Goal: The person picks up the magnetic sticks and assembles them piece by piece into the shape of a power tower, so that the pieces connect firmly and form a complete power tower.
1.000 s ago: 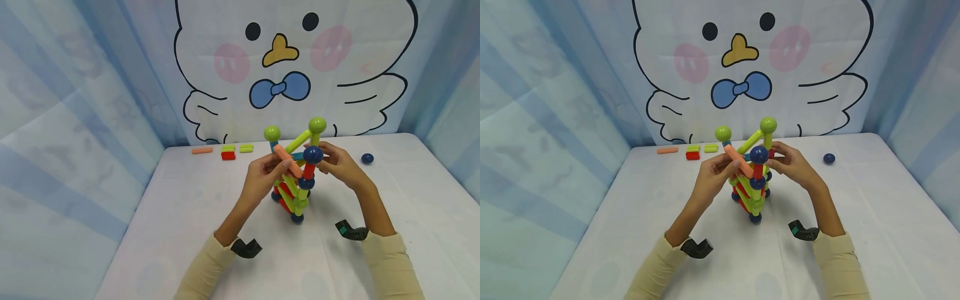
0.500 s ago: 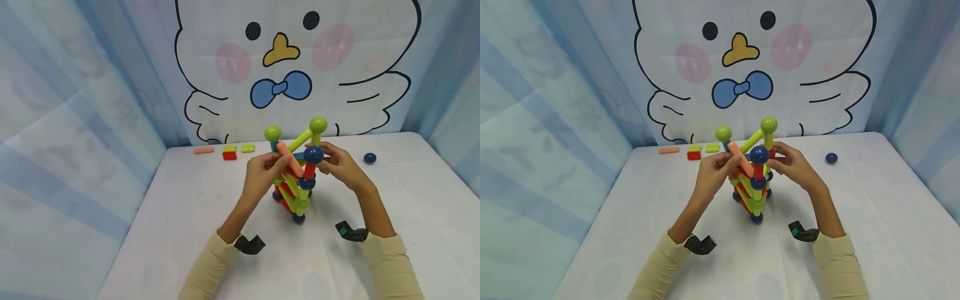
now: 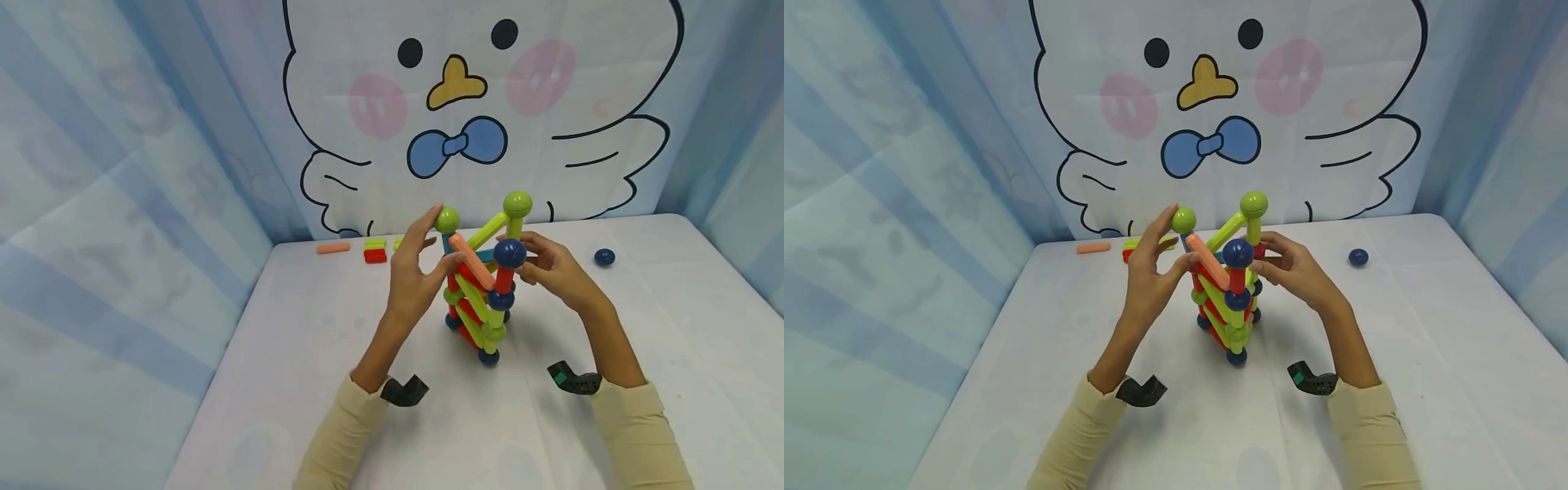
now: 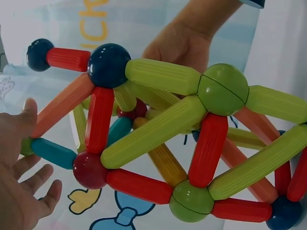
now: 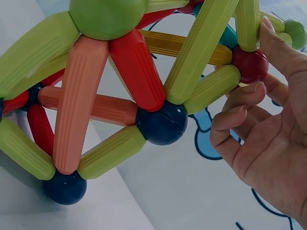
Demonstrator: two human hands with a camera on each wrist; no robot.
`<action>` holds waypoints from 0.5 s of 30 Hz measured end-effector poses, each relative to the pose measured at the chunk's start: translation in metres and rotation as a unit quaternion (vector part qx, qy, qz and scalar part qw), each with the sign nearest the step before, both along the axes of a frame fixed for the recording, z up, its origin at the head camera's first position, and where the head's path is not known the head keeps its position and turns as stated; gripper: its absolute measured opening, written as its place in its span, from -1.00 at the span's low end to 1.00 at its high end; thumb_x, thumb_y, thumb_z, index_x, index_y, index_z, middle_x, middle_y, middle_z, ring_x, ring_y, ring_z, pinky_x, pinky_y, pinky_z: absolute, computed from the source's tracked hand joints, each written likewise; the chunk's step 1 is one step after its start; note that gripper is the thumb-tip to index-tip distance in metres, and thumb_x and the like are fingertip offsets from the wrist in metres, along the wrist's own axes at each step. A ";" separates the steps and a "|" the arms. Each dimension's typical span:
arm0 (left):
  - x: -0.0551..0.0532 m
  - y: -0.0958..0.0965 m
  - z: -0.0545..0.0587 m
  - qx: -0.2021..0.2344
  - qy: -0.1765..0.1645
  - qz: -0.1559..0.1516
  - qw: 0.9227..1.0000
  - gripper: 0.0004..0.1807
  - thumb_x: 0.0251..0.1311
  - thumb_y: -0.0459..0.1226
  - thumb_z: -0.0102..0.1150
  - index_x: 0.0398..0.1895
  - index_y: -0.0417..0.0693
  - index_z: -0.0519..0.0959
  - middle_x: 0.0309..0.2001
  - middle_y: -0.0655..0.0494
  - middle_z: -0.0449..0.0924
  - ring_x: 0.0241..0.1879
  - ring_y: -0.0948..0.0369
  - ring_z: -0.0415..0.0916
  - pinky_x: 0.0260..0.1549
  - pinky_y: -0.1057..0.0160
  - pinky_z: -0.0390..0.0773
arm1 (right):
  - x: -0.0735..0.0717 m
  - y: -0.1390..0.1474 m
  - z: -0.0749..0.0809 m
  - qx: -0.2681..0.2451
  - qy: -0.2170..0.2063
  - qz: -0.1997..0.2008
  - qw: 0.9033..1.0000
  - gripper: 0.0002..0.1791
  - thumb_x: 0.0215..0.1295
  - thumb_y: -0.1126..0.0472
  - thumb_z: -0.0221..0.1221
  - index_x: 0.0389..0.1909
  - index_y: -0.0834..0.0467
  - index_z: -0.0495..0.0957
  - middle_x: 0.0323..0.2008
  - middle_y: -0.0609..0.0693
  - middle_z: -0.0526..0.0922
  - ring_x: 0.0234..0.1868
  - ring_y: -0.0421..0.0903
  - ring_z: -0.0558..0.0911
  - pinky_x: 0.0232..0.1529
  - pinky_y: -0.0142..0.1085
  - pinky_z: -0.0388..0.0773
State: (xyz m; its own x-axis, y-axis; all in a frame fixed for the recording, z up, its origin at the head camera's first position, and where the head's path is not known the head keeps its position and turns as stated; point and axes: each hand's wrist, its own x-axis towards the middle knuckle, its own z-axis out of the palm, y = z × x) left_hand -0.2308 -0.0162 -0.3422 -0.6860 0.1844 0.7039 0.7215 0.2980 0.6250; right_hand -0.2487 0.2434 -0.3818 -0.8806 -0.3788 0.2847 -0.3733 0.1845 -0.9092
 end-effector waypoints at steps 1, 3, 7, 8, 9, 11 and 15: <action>-0.001 0.000 0.000 -0.005 0.003 -0.009 1.000 -0.20 0.15 -0.24 0.35 0.46 -0.01 0.22 0.37 0.02 0.34 0.33 0.18 0.34 0.19 0.24 0.50 | 0.000 0.000 0.000 -0.002 -0.001 0.002 1.000 -0.54 0.39 0.35 0.09 0.27 0.00 0.40 -0.04 -0.20 0.55 -0.27 -0.14 0.59 -0.30 -0.38 0.54; -0.002 0.000 -0.002 -0.007 0.006 -0.016 1.000 -0.19 0.14 -0.25 0.35 0.46 -0.01 0.22 0.35 0.01 0.37 0.29 0.18 0.39 0.17 0.26 0.51 | 0.000 -0.001 -0.001 -0.004 -0.002 0.004 1.000 -0.54 0.39 0.36 0.09 0.27 0.01 0.40 -0.01 -0.21 0.56 -0.25 -0.14 0.60 -0.29 -0.38 0.55; -0.002 -0.001 -0.006 0.004 -0.013 -0.016 1.000 -0.18 0.18 -0.21 0.33 0.49 0.04 0.17 0.29 -0.01 0.43 0.23 0.18 0.44 0.12 0.25 0.54 | -0.001 -0.001 -0.003 -0.018 0.000 0.014 1.000 -0.53 0.36 0.39 0.11 0.25 0.02 0.40 0.04 -0.20 0.54 -0.21 -0.17 0.61 -0.28 -0.40 0.54; -0.002 -0.003 -0.007 0.009 -0.024 -0.015 1.000 -0.20 0.21 -0.20 0.30 0.49 0.05 0.16 0.28 -0.01 0.44 0.23 0.18 0.45 0.11 0.24 0.55 | -0.001 -0.001 -0.003 -0.026 0.000 0.018 1.000 -0.53 0.35 0.40 0.12 0.23 0.02 0.41 0.05 -0.19 0.54 -0.18 -0.19 0.62 -0.24 -0.42 0.57; -0.003 -0.005 -0.009 0.014 -0.038 -0.012 0.999 -0.24 0.25 -0.18 0.26 0.48 0.05 0.17 0.26 -0.01 0.46 0.23 0.18 0.45 0.11 0.23 0.55 | -0.001 0.000 -0.004 -0.035 0.000 0.022 0.999 -0.53 0.34 0.42 0.13 0.22 0.03 0.41 0.05 -0.18 0.54 -0.16 -0.20 0.63 -0.21 -0.43 0.58; -0.005 -0.010 -0.012 0.023 -0.071 0.000 0.997 -0.36 0.34 -0.15 0.16 0.44 0.03 0.22 0.21 0.01 0.50 0.20 0.18 0.47 0.08 0.21 0.57 | -0.001 0.000 -0.004 -0.051 0.002 0.028 0.998 -0.53 0.32 0.45 0.15 0.19 0.03 0.42 0.04 -0.16 0.53 -0.11 -0.24 0.65 -0.12 -0.46 0.60; -0.025 -0.032 -0.025 0.012 -0.149 0.066 0.986 -0.63 0.41 -0.14 0.06 0.22 -0.02 0.45 0.06 0.03 0.62 0.07 0.17 0.55 -0.05 0.18 0.59 | 0.002 0.001 -0.003 -0.062 0.007 0.025 0.998 -0.55 0.27 0.48 0.18 0.13 0.09 0.40 -0.01 -0.12 0.54 -0.07 -0.28 0.67 -0.07 -0.44 0.62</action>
